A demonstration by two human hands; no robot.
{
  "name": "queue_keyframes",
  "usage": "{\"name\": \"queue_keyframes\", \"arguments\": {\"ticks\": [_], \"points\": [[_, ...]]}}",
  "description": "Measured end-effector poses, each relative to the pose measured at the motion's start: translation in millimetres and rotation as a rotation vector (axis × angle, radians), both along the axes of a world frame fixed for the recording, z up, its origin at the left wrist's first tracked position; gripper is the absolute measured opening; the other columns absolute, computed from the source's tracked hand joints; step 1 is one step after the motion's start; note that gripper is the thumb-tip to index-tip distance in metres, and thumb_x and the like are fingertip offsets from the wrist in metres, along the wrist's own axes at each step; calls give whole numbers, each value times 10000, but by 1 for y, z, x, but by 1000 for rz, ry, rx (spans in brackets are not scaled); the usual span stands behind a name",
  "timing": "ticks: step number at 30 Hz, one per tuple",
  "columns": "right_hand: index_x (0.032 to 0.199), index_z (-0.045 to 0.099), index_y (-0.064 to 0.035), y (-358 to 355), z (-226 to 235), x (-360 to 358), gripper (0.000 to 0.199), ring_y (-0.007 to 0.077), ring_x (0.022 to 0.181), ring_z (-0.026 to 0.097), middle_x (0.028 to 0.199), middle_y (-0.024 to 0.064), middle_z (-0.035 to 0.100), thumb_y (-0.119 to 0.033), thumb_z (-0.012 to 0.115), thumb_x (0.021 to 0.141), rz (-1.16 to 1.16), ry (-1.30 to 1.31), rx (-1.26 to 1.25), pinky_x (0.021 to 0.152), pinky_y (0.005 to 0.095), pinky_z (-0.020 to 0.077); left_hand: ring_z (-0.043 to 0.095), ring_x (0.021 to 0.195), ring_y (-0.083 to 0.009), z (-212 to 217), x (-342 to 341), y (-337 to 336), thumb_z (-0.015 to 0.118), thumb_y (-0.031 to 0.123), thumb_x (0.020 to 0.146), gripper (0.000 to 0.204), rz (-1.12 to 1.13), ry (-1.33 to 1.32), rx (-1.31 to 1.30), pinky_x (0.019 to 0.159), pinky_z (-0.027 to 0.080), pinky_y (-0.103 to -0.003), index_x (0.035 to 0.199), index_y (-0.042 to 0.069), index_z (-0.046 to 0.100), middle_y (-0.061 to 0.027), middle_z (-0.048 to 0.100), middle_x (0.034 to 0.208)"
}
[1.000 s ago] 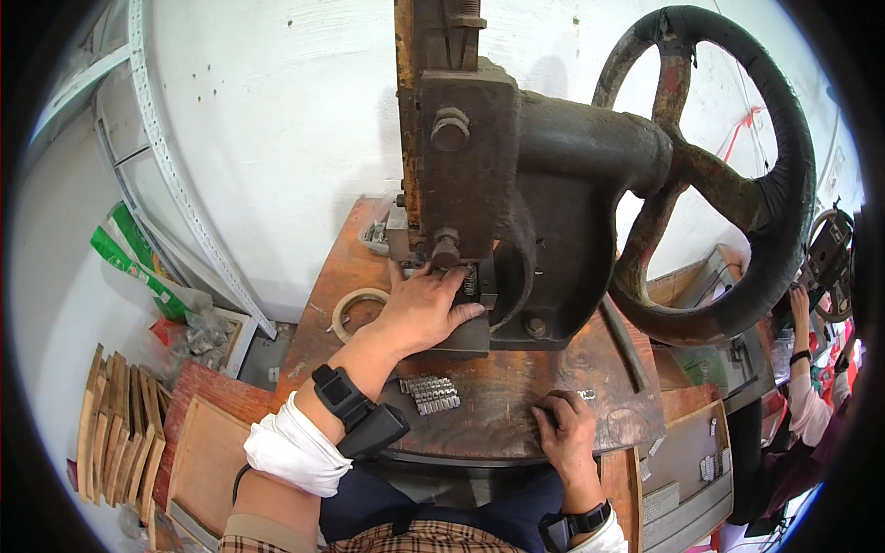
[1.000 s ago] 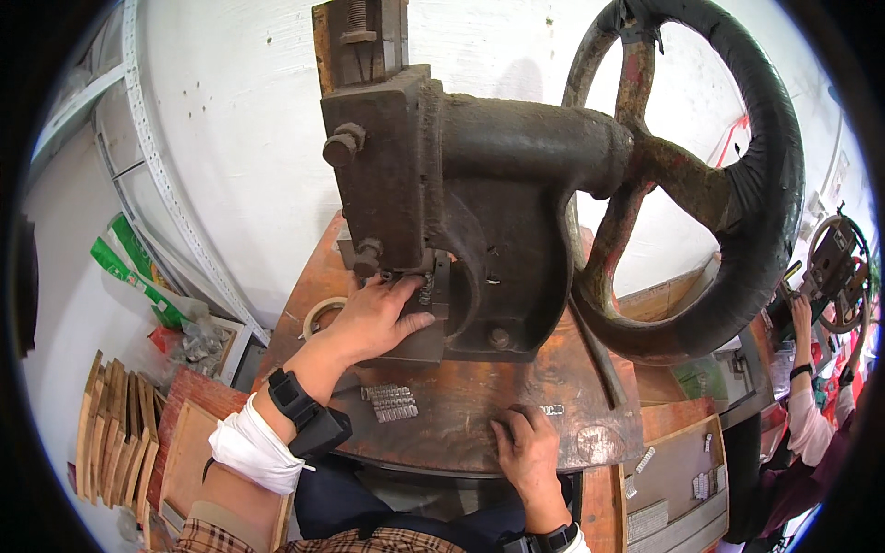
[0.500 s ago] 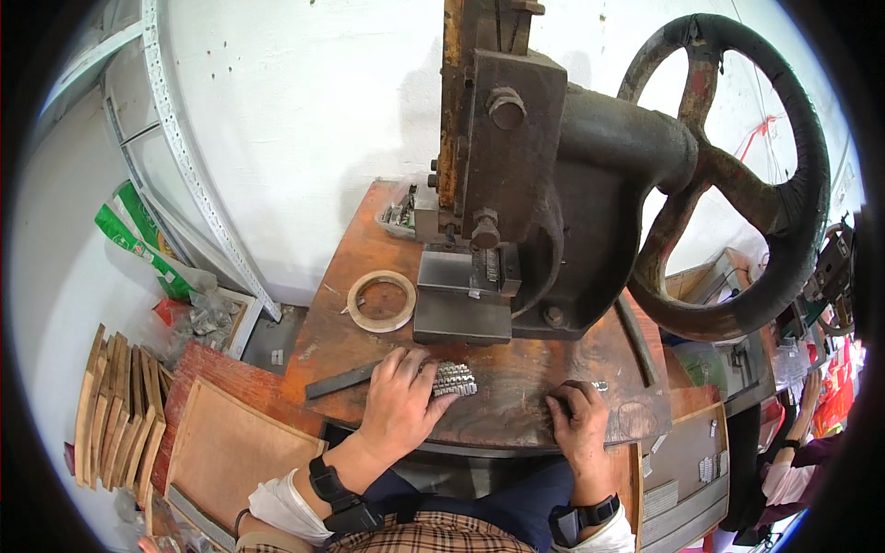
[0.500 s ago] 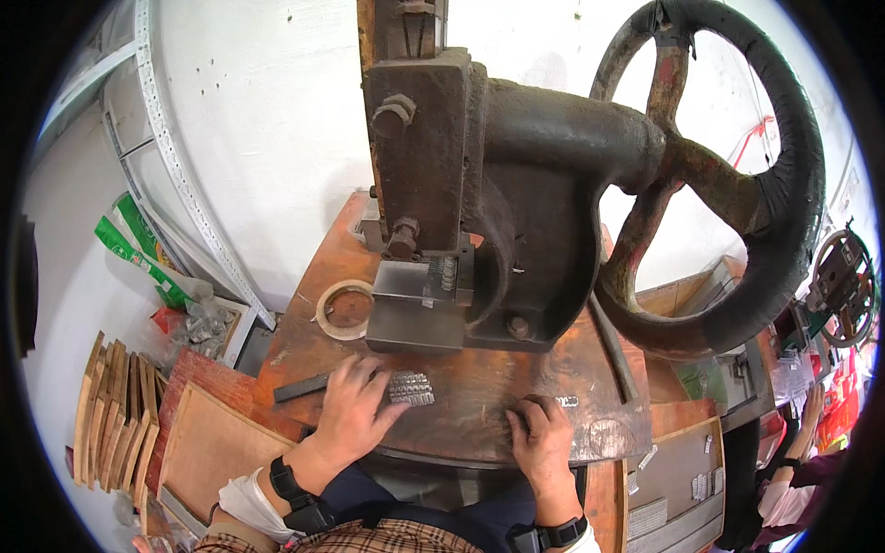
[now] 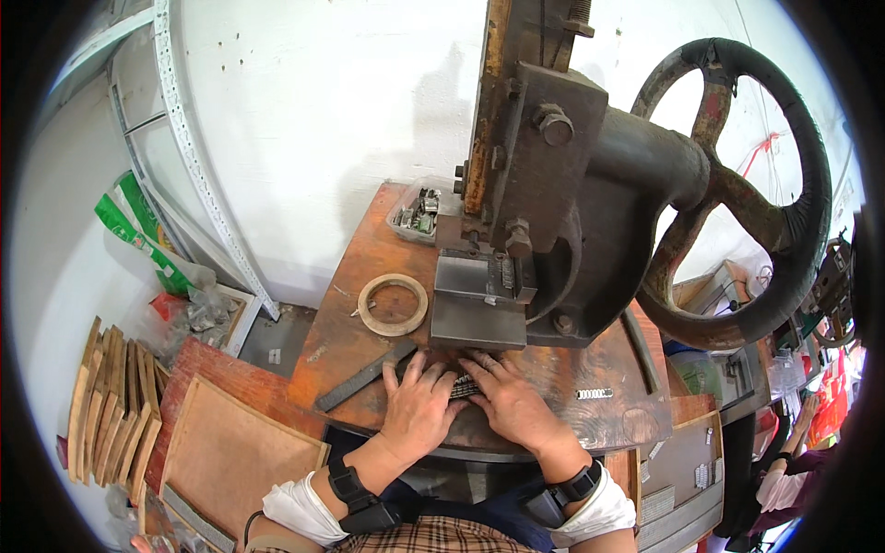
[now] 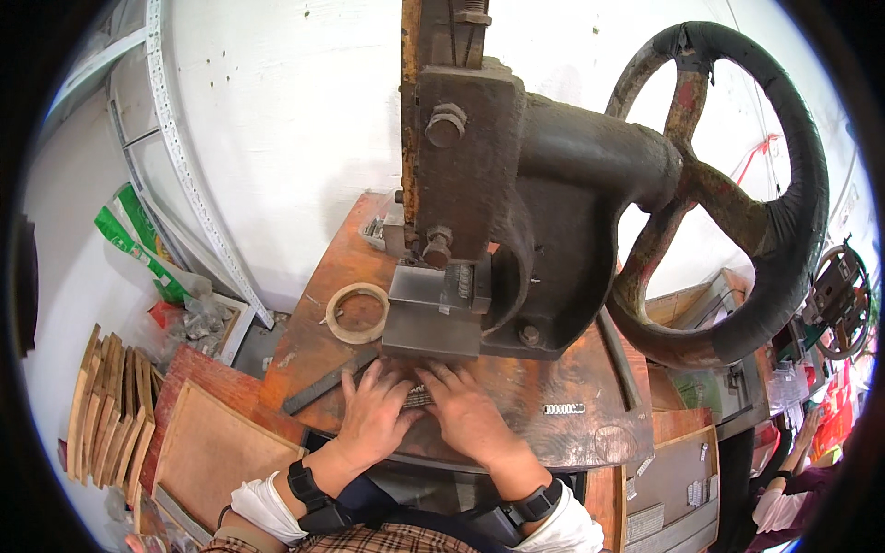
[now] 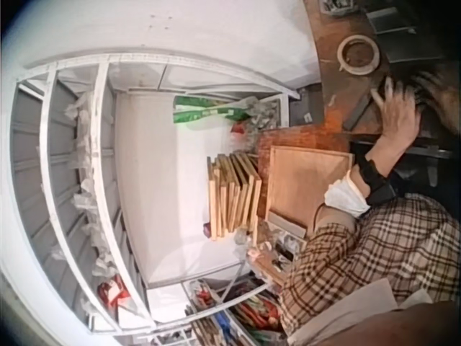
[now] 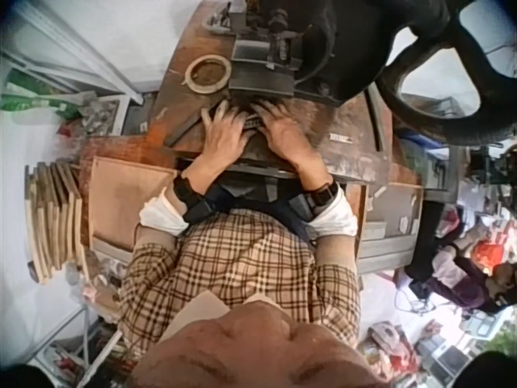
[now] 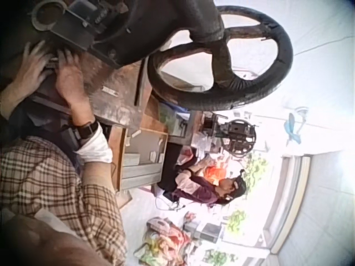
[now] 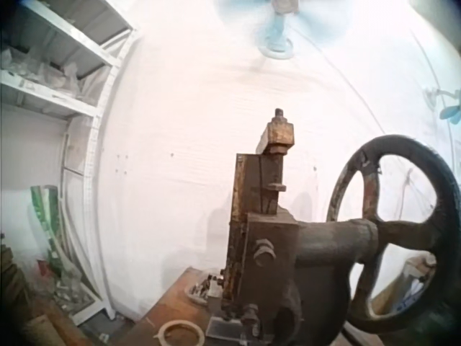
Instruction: Punching or stamping small metal components using a manual press machine.
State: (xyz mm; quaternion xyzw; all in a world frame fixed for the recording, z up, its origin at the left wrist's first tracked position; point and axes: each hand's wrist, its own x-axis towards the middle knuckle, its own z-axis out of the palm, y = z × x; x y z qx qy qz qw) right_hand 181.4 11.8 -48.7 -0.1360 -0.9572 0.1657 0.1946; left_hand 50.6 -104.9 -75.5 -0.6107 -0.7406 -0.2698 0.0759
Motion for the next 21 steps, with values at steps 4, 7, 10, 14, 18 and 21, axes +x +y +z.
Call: {"name": "queue_keyframes", "arguments": {"ticks": [4, 7, 10, 14, 18, 21], "points": [[1278, 534, -11, 4, 3, 0, 508, 382, 1143, 509, 1259, 189, 555, -80, 665, 791, 34, -53, -78, 966, 432, 438, 493, 1157, -342, 3, -3, 0, 758, 182, 710, 434, -41, -66, 51, 985, 289, -528, 1087, 22, 617, -136, 624, 1095], [1264, 543, -16, 2, 5, 1, 526, 378, 1096, 521, 1205, 183, 571, -81, 686, 762, 42, -9, -122, 930, 431, 450, 529, 1096, -348, 5, -6, -1, 758, 120, 699, 442, -119, -219, 98, 945, 378, -459, 1099, 8, 608, -158, 611, 1092], [1256, 552, -35, 0, 1, 1, 530, 379, 1086, 524, 1169, 184, 576, -101, 704, 753, 16, 66, -179, 918, 427, 457, 535, 1059, -367, 2, -3, -3, 729, 50, 705, 478, -154, -381, 137, 909, 430, -429, 1153, -11, 571, -176, 583, 1095], [1302, 508, -31, 0, -4, 7, 575, 386, 1171, 490, 1228, 193, 553, -134, 707, 773, -53, 48, -206, 978, 455, 421, 543, 1040, -381, 1, -8, -2, 717, 28, 710, 491, -134, -386, 167, 893, 453, -431, 1173, -17, 561, -187, 571, 1113], [1364, 436, -19, -11, -14, 19, 641, 401, 1250, 437, 1319, 206, 504, -152, 697, 794, -192, 9, -8, 1038, 507, 353, 551, 1046, -392, 4, -7, -1, 738, 53, 699, 518, -164, -384, 110, 881, 462, -430, 1183, -4, 564, -193, 576, 1128], [1382, 405, 2, -20, -14, 12, 663, 397, 1285, 414, 1360, 222, 479, -170, 695, 811, -115, -86, 60, 1088, 486, 312, 549, 1055, -389, 5, -6, 0, 736, 46, 697, 534, -187, -420, 103, 885, 460, -429, 1197, -4, 555, -196, 575, 1131]]}}
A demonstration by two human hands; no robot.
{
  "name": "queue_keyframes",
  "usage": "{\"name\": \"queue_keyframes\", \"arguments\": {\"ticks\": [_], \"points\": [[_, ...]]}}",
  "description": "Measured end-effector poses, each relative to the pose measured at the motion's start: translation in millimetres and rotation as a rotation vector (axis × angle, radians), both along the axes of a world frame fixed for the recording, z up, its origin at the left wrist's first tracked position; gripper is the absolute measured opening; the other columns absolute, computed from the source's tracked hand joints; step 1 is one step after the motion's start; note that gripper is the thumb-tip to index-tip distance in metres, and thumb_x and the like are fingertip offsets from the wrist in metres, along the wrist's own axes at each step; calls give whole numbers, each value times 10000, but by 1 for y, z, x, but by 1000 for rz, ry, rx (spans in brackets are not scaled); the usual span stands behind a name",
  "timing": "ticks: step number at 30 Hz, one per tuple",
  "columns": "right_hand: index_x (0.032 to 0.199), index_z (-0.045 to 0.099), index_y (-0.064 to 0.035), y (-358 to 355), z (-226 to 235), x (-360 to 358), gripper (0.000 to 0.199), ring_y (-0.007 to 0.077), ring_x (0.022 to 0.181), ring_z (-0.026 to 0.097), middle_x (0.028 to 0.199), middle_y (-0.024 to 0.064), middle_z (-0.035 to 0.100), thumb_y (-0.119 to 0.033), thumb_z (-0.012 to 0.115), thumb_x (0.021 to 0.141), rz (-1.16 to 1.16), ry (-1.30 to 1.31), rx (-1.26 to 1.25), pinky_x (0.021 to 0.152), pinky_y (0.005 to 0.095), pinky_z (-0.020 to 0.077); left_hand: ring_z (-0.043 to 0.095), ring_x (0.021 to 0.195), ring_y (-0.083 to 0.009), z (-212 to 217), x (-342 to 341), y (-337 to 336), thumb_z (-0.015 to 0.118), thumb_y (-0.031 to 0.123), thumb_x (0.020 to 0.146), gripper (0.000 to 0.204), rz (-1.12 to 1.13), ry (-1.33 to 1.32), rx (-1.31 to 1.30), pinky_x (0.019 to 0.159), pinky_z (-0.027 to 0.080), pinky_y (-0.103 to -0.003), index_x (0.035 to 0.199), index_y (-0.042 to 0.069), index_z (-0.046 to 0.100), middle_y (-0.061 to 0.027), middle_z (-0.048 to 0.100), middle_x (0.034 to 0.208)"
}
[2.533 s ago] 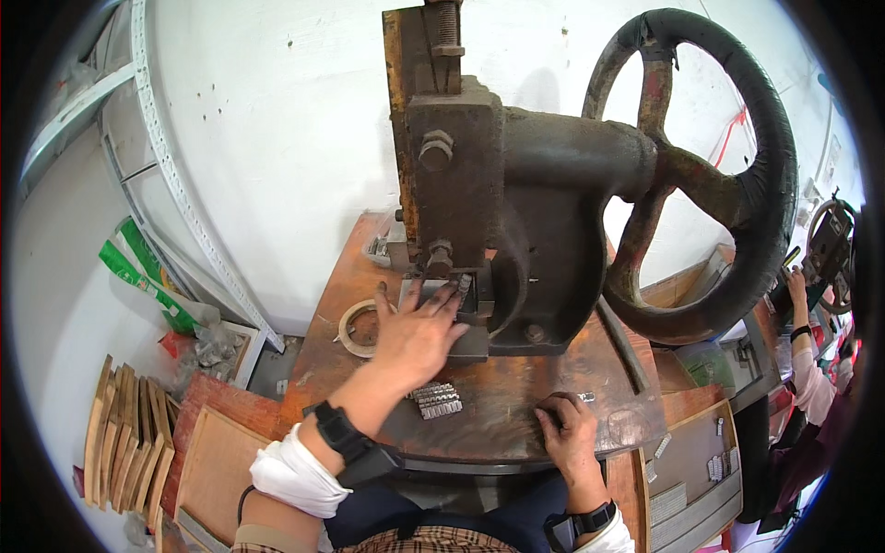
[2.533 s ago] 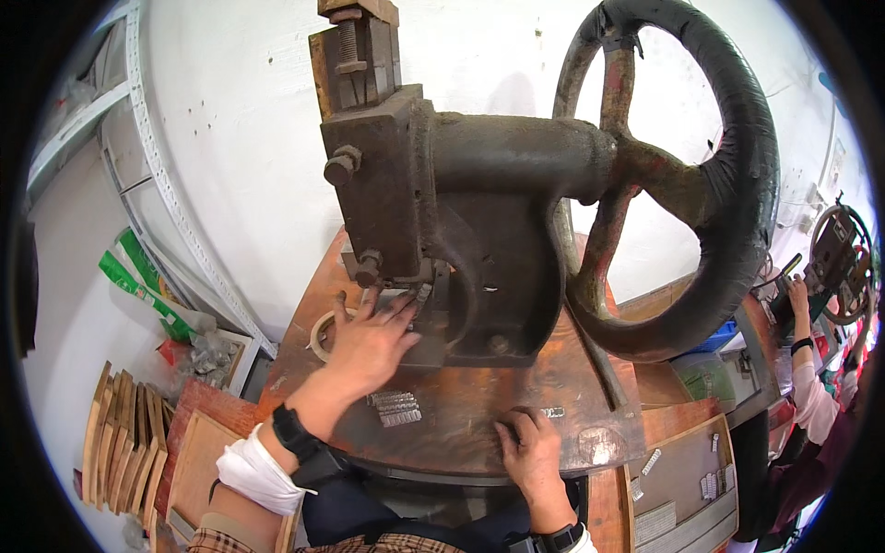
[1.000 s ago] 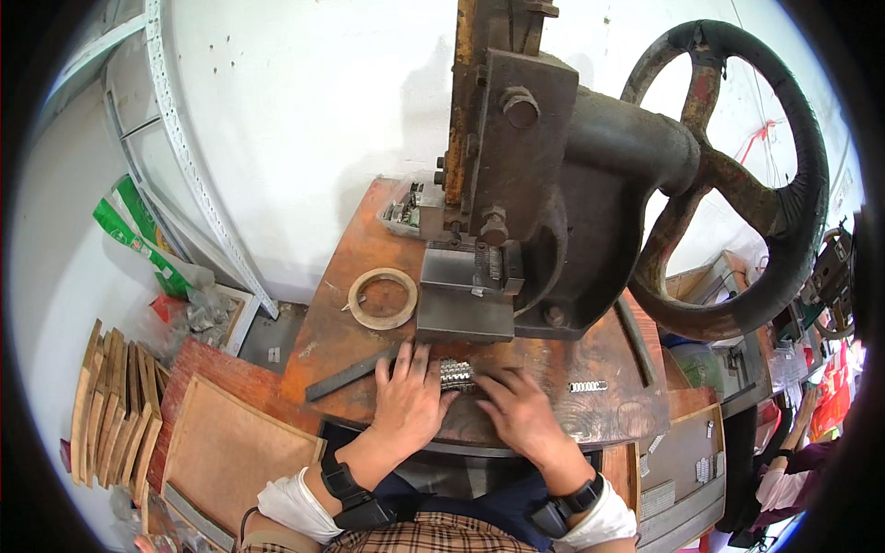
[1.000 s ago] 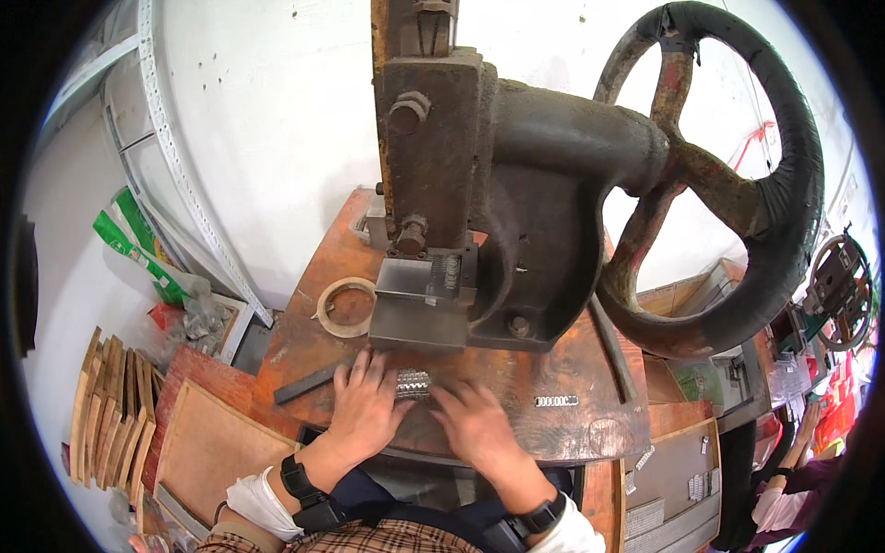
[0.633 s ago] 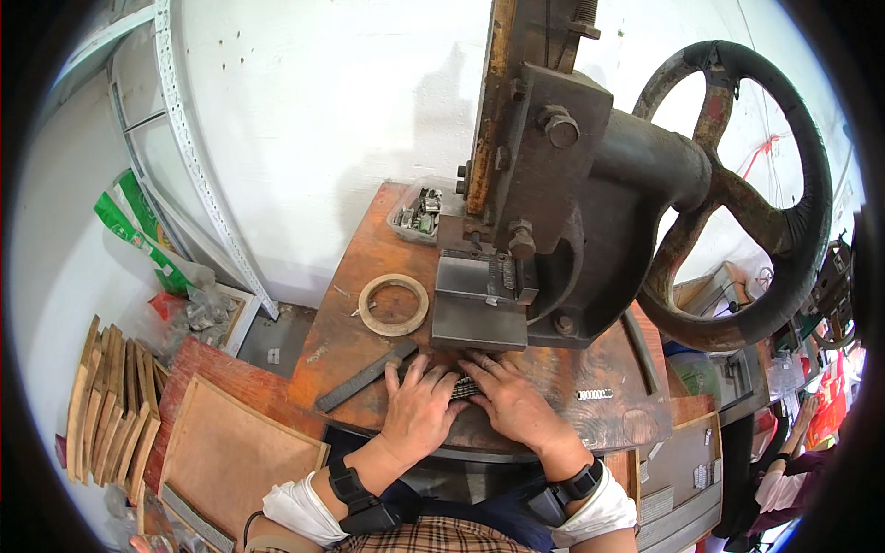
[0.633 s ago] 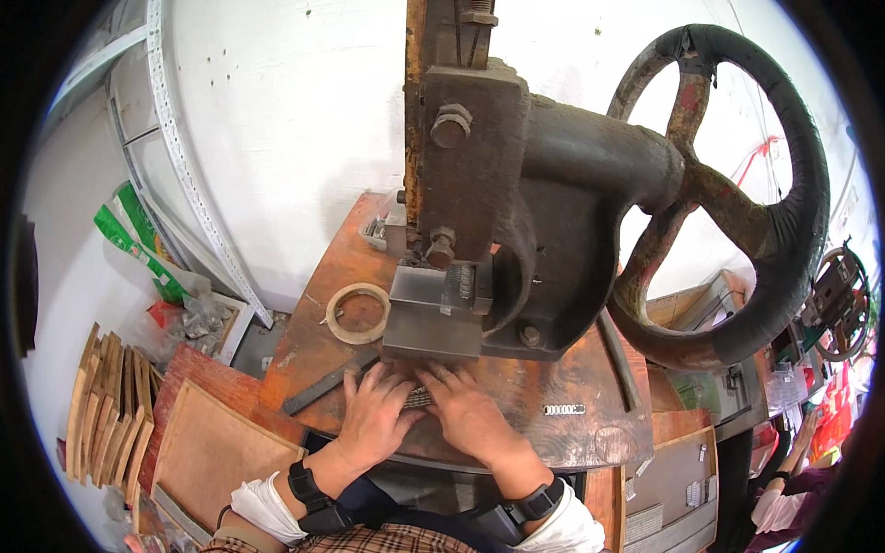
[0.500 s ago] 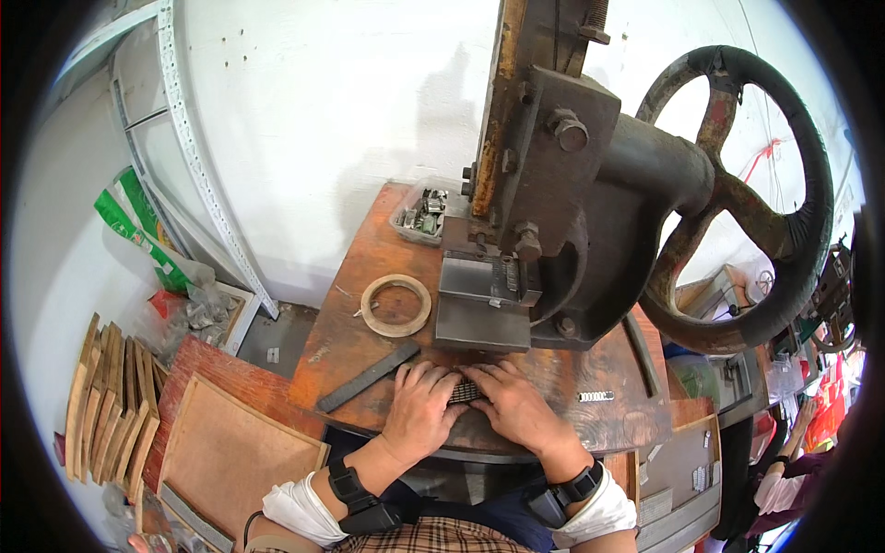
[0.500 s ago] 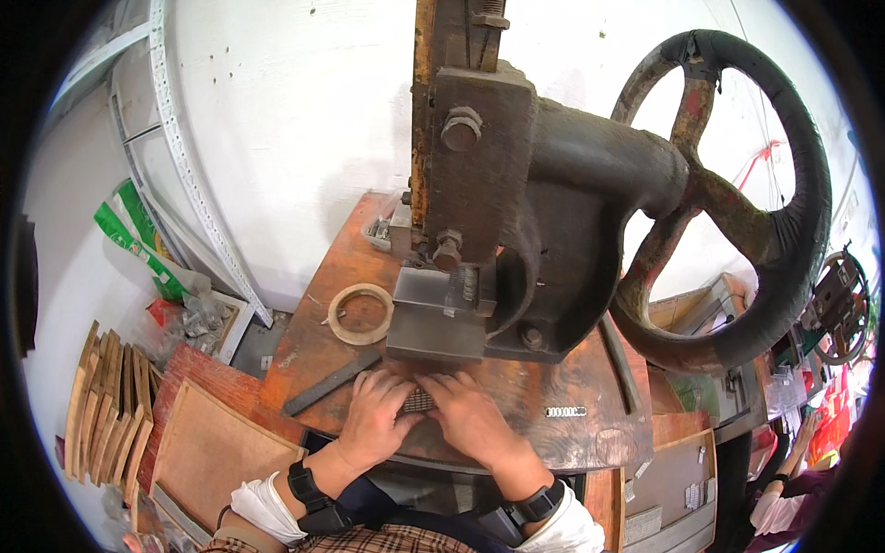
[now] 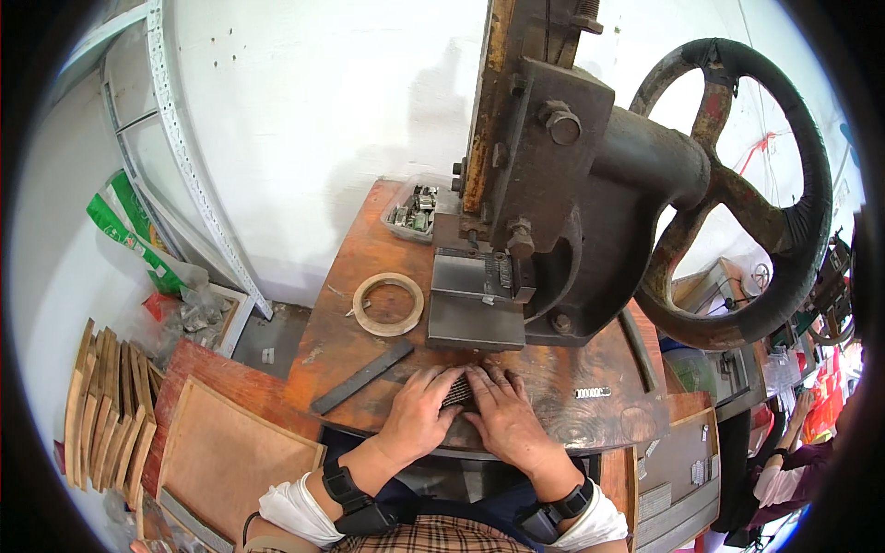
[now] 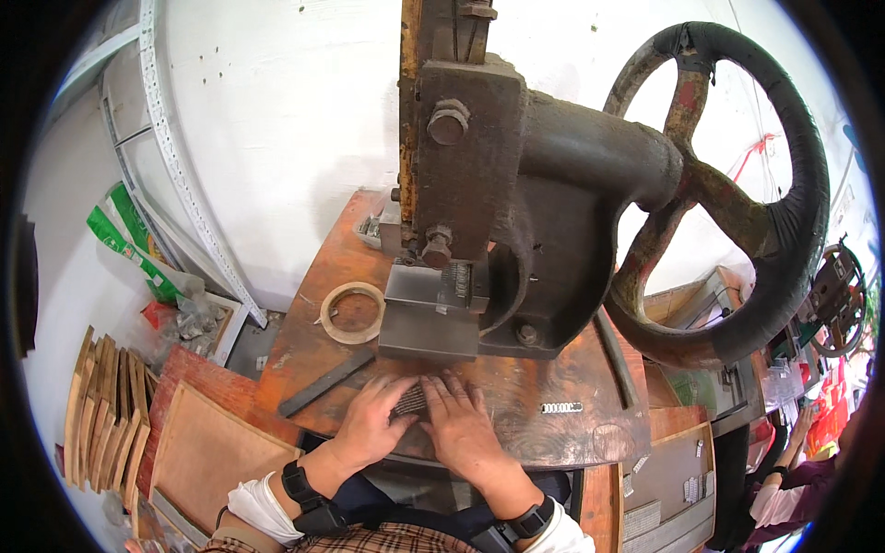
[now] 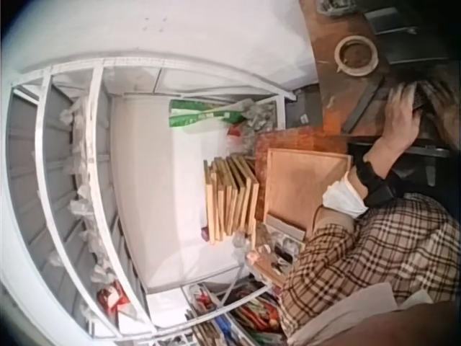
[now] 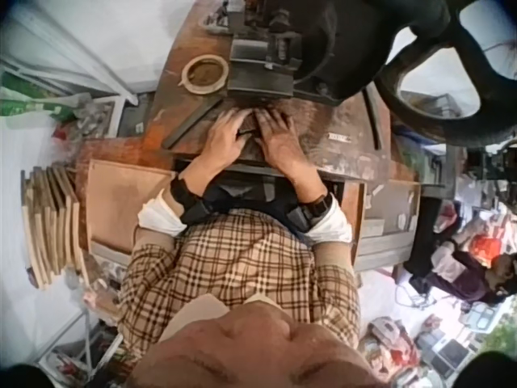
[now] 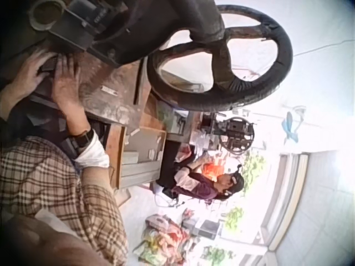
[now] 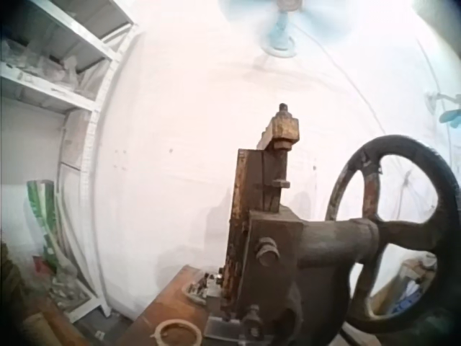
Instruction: Punching or stamping small metal components using a manual press machine.
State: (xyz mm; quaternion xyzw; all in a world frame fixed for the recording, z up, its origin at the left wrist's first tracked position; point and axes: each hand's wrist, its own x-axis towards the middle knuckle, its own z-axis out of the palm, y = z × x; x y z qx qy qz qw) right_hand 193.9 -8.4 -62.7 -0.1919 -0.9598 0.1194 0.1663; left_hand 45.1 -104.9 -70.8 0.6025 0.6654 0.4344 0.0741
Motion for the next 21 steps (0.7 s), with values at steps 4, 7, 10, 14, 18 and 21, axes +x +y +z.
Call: {"name": "queue_keyframes", "arguments": {"ticks": [4, 7, 10, 14, 18, 21], "points": [[1367, 430, -7, 9, 11, -1, 649, 393, 1242, 456, 1327, 205, 513, -120, 703, 789, 1, 86, -137, 1050, 457, 366, 545, 1061, -397, -2, -1, 0, 739, 40, 693, 575, -19, -28, -1, 891, 459, -429, 1229, 0, 534, -201, 573, 1131], [1279, 534, -39, 18, 4, -4, 542, 379, 1114, 512, 1166, 172, 588, -117, 700, 768, 110, 227, -274, 960, 455, 415, 551, 1042, -398, 4, 2, 0, 755, 56, 683, 515, 93, -106, 22, 891, 459, -430, 1162, -10, 579, -206, 574, 1126], [1148, 631, -69, 20, 4, -3, 420, 365, 1031, 534, 1052, 148, 615, -102, 718, 738, 90, 194, -279, 889, 431, 456, 561, 1019, -378, -2, -1, -6, 770, 80, 676, 419, 117, 133, 41, 883, 462, -428, 1059, -15, 631, -186, 603, 1070], [1096, 655, -89, 19, 9, -4, 387, 347, 982, 585, 1033, 125, 629, -88, 738, 718, 89, 206, -169, 841, 419, 489, 576, 979, -350, 4, -5, -5, 781, 99, 670, 348, 94, 138, -45, 880, 462, -421, 978, -5, 659, -157, 634, 987], [1098, 636, -76, 20, 40, -8, 403, 327, 919, 638, 1029, 123, 654, -99, 758, 715, 80, 384, -188, 806, 404, 510, 592, 918, -338, 32, -18, 4, 788, 95, 659, 381, 26, 30, 159, 836, 477, -416, 1008, 14, 660, -139, 648, 927], [1085, 622, -70, 36, 68, -23, 396, 332, 865, 651, 1005, 142, 662, -105, 765, 717, -9, 486, -130, 734, 405, 527, 600, 916, -328, 58, -31, 35, 792, 112, 660, 382, 50, -8, 330, 819, 480, -413, 1011, 18, 674, -147, 665, 970]]}}
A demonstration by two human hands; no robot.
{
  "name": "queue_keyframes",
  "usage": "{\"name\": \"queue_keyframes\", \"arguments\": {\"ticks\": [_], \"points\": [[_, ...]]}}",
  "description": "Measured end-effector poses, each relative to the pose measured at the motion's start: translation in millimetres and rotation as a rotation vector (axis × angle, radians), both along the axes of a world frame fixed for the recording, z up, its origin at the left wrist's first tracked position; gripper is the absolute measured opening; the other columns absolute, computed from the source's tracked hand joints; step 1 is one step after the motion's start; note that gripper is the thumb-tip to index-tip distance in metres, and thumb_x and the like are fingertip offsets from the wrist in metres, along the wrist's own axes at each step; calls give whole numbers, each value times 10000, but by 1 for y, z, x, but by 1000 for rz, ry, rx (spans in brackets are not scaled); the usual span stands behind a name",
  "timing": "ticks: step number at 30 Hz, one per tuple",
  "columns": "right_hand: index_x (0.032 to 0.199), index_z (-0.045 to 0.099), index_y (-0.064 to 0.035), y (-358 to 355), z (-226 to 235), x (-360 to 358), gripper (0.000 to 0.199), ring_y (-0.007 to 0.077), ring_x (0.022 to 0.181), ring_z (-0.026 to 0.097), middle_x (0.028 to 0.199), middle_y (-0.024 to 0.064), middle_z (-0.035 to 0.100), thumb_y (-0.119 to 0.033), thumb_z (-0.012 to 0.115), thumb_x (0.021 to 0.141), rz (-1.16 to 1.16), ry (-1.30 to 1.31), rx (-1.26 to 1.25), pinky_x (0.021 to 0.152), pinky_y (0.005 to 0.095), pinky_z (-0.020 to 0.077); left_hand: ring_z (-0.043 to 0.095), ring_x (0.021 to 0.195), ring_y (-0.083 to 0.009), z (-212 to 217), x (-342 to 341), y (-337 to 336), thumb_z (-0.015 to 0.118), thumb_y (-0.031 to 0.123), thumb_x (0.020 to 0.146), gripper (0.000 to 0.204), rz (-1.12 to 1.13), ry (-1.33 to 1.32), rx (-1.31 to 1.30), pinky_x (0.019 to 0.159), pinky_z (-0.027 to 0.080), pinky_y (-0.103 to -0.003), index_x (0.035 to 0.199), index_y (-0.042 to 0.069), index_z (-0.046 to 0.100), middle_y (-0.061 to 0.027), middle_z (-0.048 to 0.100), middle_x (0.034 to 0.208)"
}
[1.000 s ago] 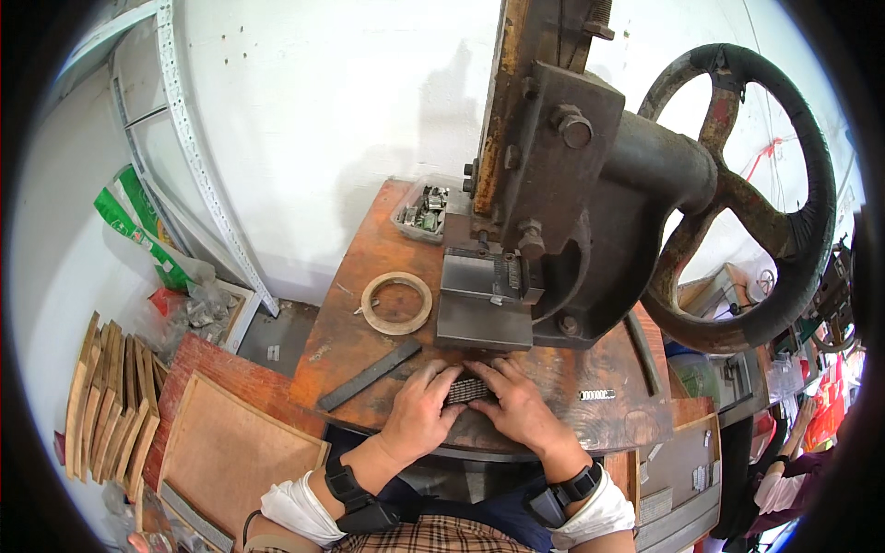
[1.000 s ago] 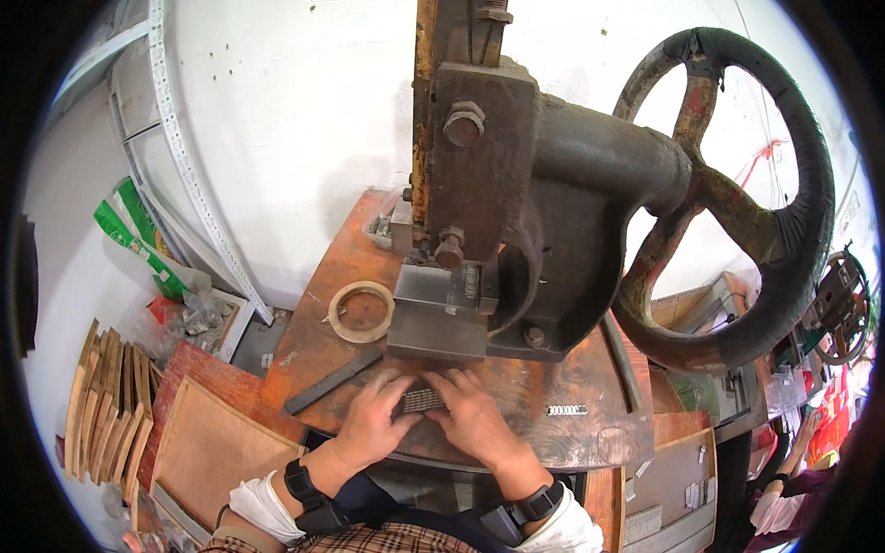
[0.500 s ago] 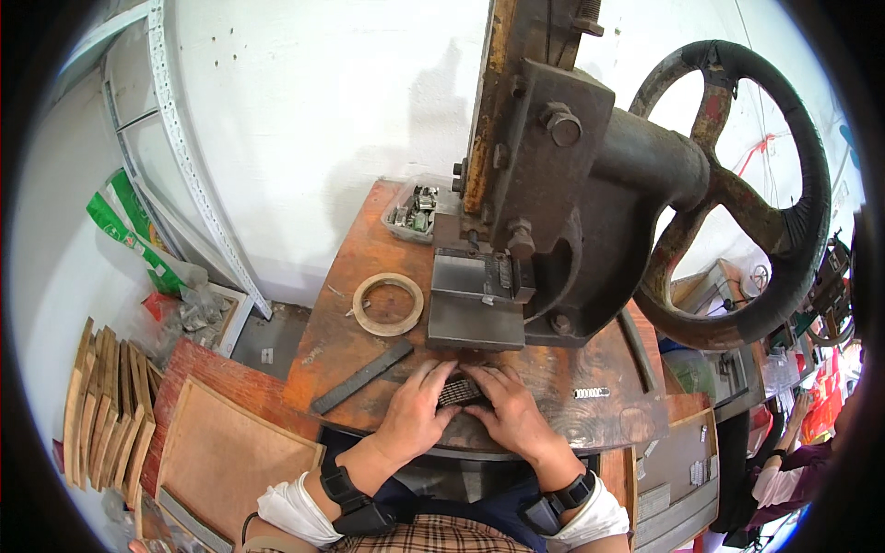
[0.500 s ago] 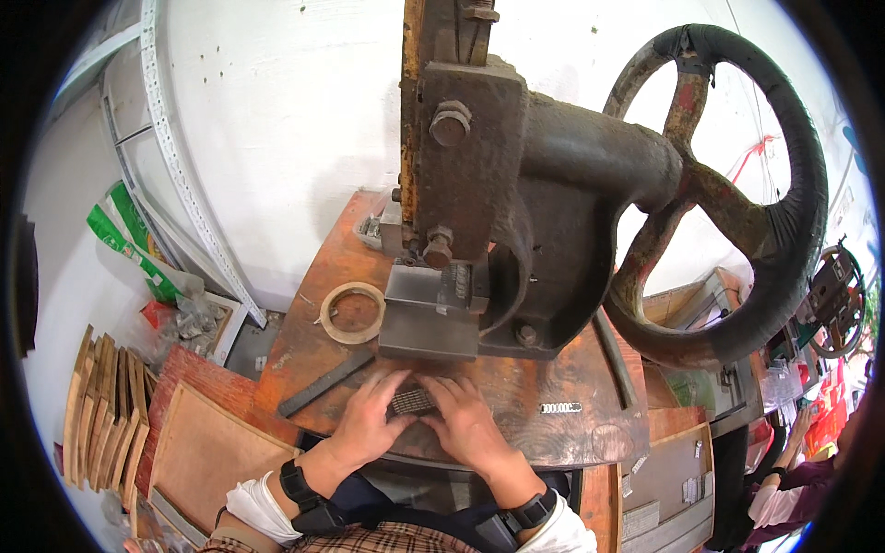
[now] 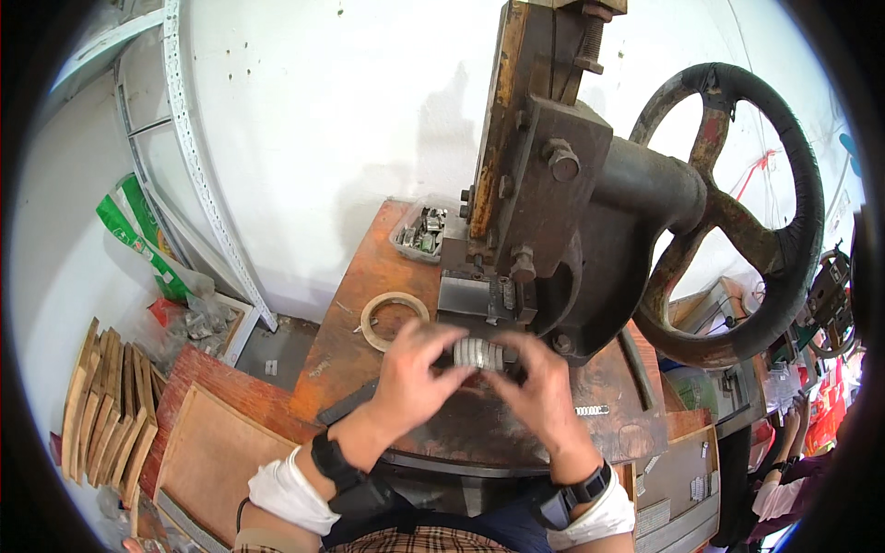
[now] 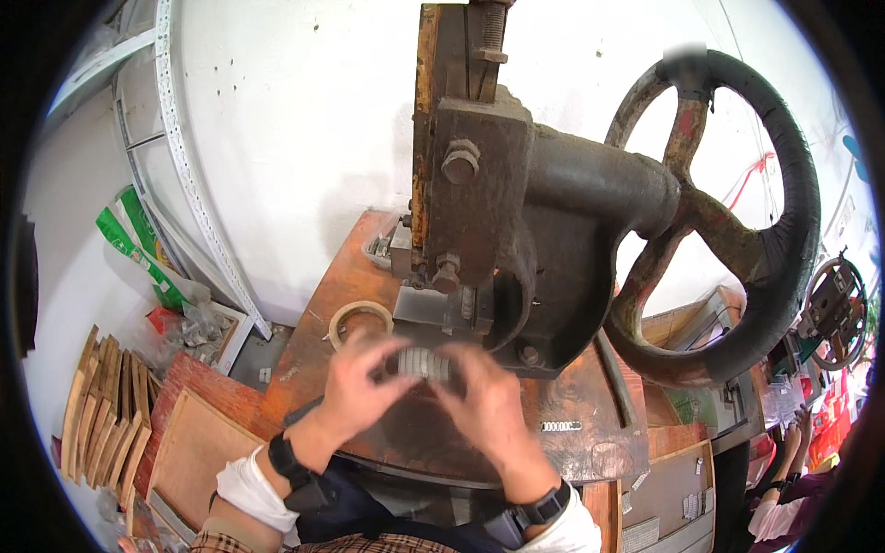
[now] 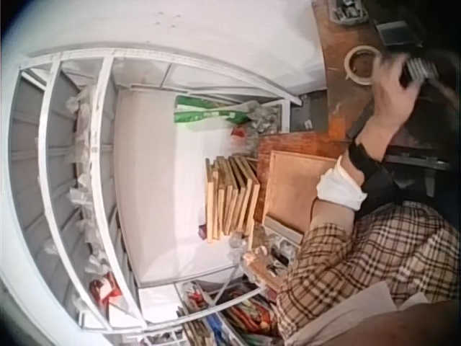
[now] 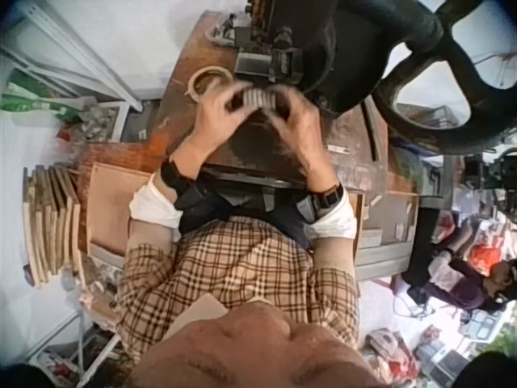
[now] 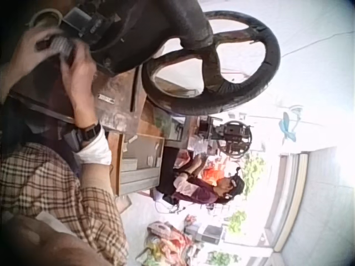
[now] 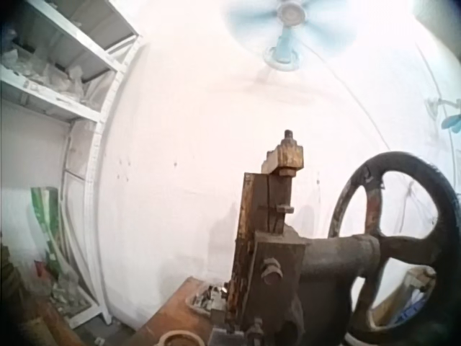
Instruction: Punching or stamping small metal components using a manual press machine.
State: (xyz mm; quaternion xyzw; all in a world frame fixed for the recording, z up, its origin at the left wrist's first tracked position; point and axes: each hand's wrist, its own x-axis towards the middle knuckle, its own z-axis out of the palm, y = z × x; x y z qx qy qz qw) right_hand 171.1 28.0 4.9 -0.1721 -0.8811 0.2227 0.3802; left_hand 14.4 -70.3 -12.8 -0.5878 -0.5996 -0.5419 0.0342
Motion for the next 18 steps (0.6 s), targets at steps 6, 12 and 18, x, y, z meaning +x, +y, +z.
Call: {"name": "queue_keyframes", "arguments": {"ticks": [6, 12, 18], "points": [[975, 638, -59, 30, 9, -43, 299, 341, 771, 673, 925, 138, 678, -105, 772, 711, -352, -91, 185, 648, 367, 541, 565, 984, -317, -3, -40, 65, 795, 170, 653, 326, 69, -87, 12, 878, 414, -423, 939, 37, 712, -121, 682, 972], [826, 604, -85, 34, 9, -44, 116, 252, 639, 639, 782, 81, 597, -97, 622, 712, -435, -204, 613, 574, 376, 508, 461, 1146, -333, -5, -39, 79, 792, 223, 672, 315, 164, -36, -132, 957, 326, -461, 943, 77, 730, -141, 606, 1073], [851, 669, -117, 43, 7, -51, 162, 239, 604, 611, 741, 61, 593, -115, 625, 695, -398, -200, 786, 525, 343, 476, 419, 1157, -348, -15, -38, 87, 786, 239, 697, 286, 273, 75, -66, 956, 323, -480, 934, 88, 735, -167, 528, 1147]]}}
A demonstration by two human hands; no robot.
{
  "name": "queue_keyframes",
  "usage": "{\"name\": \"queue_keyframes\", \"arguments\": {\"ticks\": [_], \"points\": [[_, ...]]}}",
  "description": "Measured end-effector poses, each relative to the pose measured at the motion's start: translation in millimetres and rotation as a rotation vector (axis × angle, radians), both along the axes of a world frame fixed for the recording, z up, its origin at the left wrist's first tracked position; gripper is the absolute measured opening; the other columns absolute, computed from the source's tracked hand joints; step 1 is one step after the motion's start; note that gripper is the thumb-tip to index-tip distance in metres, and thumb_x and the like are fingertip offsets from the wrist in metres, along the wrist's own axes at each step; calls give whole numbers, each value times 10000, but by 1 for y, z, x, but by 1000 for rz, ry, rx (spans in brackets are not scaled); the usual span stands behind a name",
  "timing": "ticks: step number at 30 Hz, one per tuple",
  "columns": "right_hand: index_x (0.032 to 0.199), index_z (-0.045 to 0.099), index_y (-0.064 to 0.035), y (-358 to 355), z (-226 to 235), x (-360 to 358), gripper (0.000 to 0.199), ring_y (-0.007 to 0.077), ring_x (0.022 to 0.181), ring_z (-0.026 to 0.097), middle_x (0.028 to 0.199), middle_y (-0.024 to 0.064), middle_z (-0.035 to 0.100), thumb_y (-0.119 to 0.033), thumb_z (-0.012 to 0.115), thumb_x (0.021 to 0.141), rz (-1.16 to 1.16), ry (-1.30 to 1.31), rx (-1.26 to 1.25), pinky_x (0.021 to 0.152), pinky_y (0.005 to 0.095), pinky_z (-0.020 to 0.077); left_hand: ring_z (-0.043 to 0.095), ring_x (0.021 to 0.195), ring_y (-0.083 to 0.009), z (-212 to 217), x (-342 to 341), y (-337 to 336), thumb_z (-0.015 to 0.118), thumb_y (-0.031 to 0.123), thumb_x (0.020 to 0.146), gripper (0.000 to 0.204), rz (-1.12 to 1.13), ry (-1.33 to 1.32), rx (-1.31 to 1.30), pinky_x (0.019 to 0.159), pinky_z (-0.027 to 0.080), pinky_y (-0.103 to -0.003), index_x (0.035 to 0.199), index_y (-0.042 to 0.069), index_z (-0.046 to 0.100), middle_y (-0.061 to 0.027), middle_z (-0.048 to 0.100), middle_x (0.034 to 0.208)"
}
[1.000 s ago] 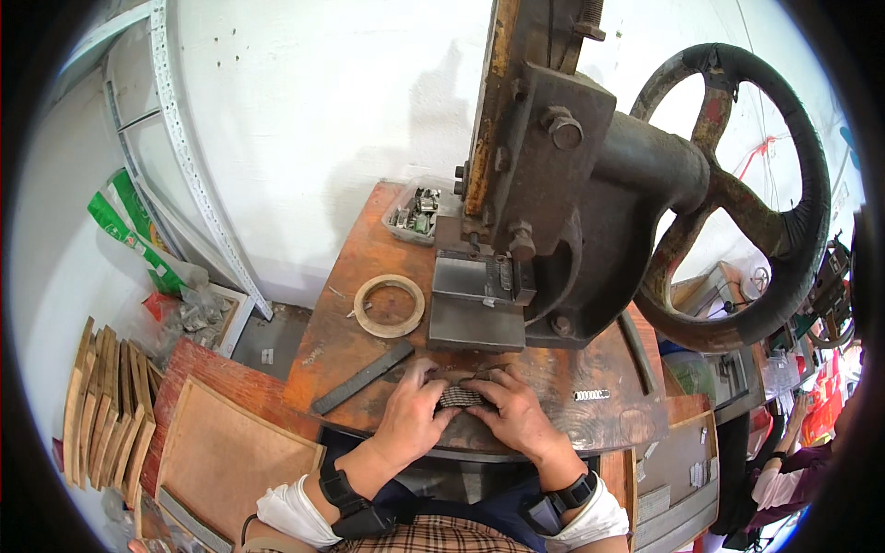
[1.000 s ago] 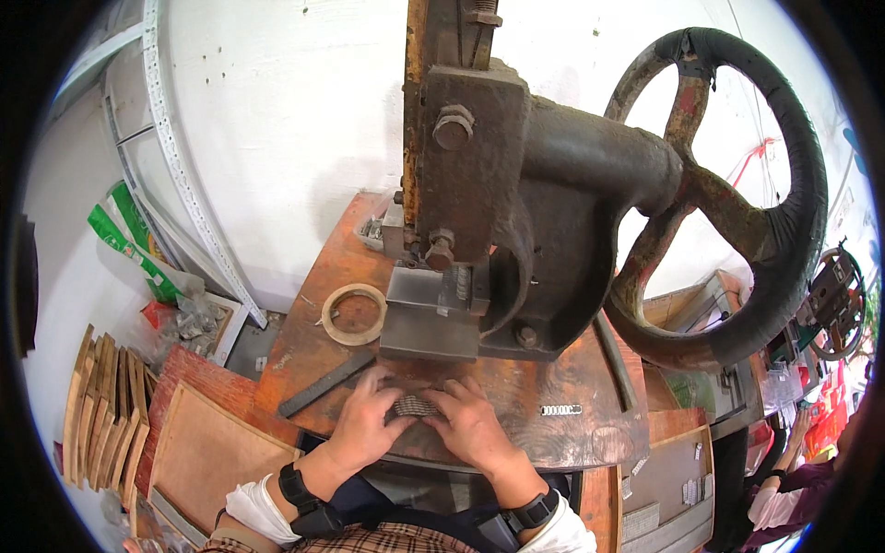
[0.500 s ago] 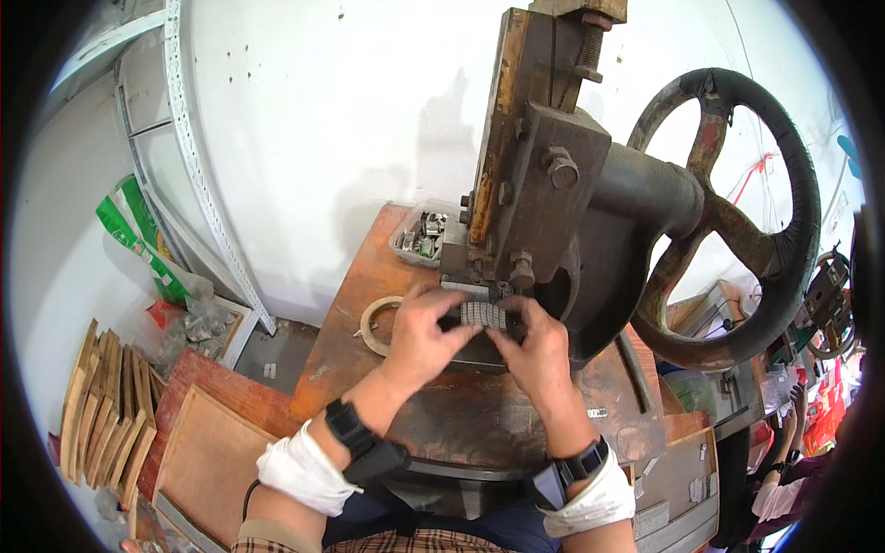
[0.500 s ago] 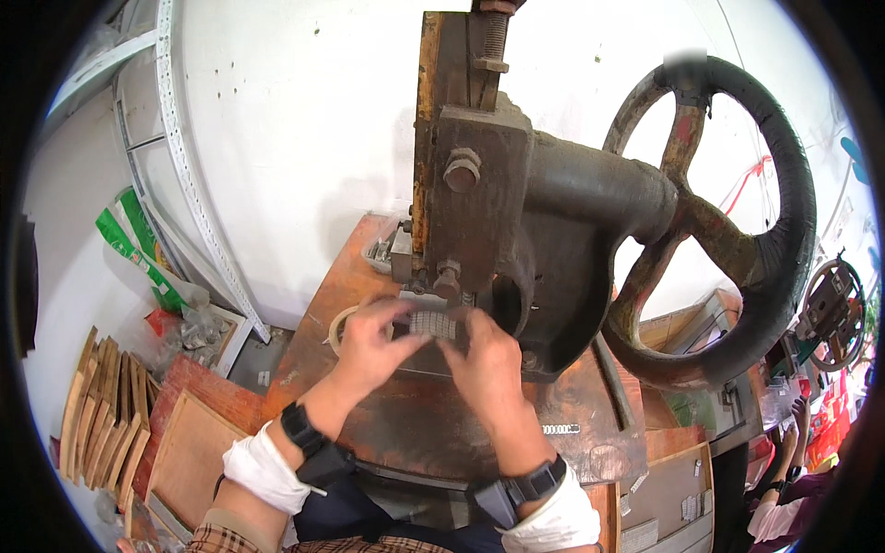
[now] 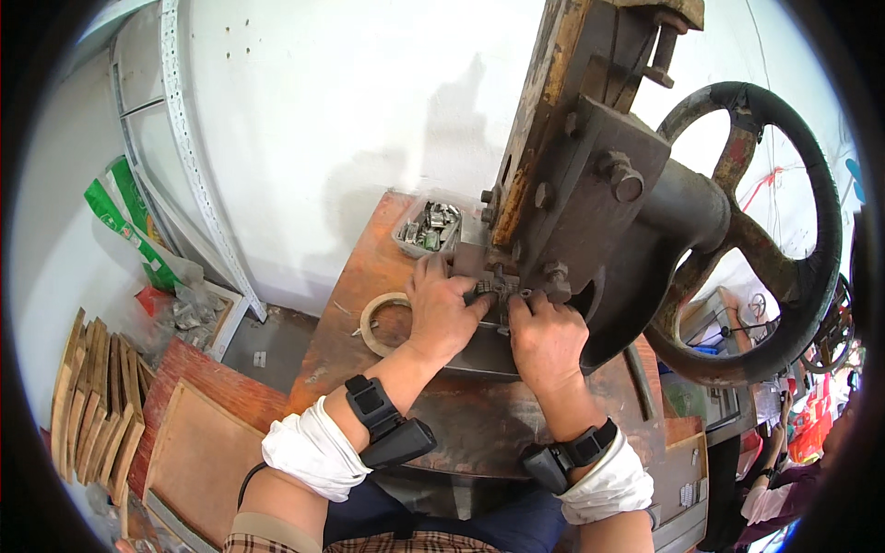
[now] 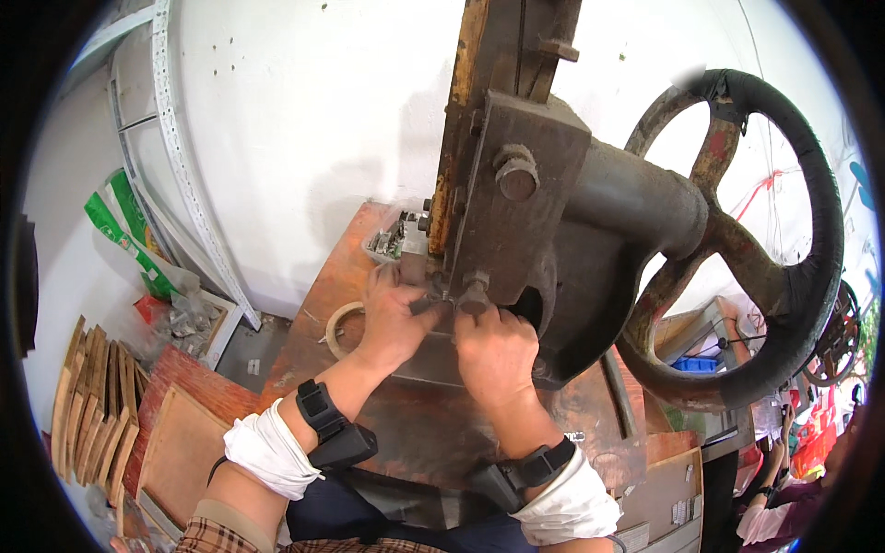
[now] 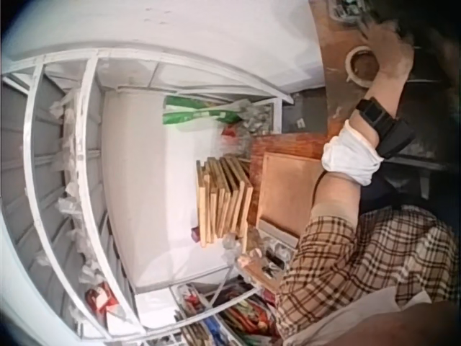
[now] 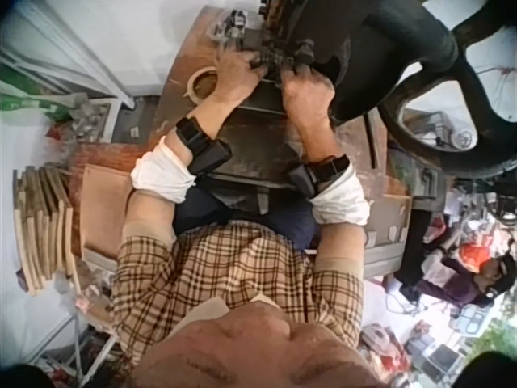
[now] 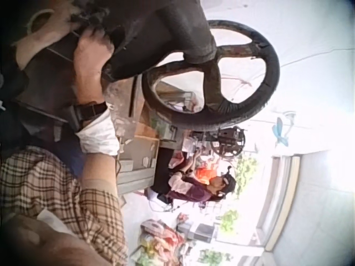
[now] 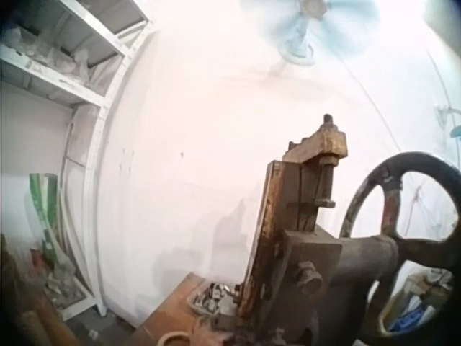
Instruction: Punching or stamping small metal components using a manual press machine.
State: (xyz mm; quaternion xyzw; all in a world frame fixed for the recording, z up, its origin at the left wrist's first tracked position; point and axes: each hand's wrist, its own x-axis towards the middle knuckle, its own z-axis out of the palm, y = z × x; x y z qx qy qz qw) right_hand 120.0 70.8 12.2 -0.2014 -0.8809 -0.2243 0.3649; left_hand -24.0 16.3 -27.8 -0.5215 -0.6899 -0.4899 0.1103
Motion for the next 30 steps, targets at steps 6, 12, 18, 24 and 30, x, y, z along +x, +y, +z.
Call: {"name": "queue_keyframes", "arguments": {"ticks": [6, 12, 18, 24, 30], "points": [[821, 671, -115, 5, -2, -3, 124, 252, 583, 608, 702, 59, 580, -120, 618, 709, -60, -23, -13, 528, 349, 480, 442, 1131, -352, 5, 0, 8, 774, 261, 718, 327, -1, -129, -78, 947, 337, -483, 1000, 108, 711, -161, 525, 1151], [793, 645, -73, 2, -1, -3, 124, 236, 636, 639, 695, 70, 593, -115, 635, 677, -88, -41, -42, 576, 348, 502, 446, 1175, -382, -2, -4, 15, 762, 335, 751, 587, 71, -163, -113, 962, 357, -506, 1258, 99, 582, -200, 528, 1216], [878, 678, -62, -4, 1, -7, 204, 233, 633, 644, 719, 72, 609, -109, 631, 686, -51, -50, -53, 586, 346, 509, 515, 1130, -435, -5, -18, 1, 717, 382, 808, 709, -98, -444, -72, 929, 408, -520, 1361, 16, 467, -260, 577, 1176], [861, 702, -130, 4, -4, -1, 160, 252, 588, 628, 681, 58, 588, -102, 633, 720, -45, 0, -47, 529, 348, 500, 474, 1178, -432, -24, -11, -140, 705, 235, 805, 456, -3, 154, -342, 971, 377, -513, 1136, -58, 594, -197, 556, 1235], [839, 691, -123, 4, -2, 1, 87, 250, 592, 624, 687, 57, 592, -129, 664, 757, -62, -4, -66, 530, 346, 505, 502, 1088, -380, -41, 16, -176, 709, 161, 759, 391, 214, 345, -455, 981, 345, -506, 1134, 78, 640, -159, 559, 1129]]}}
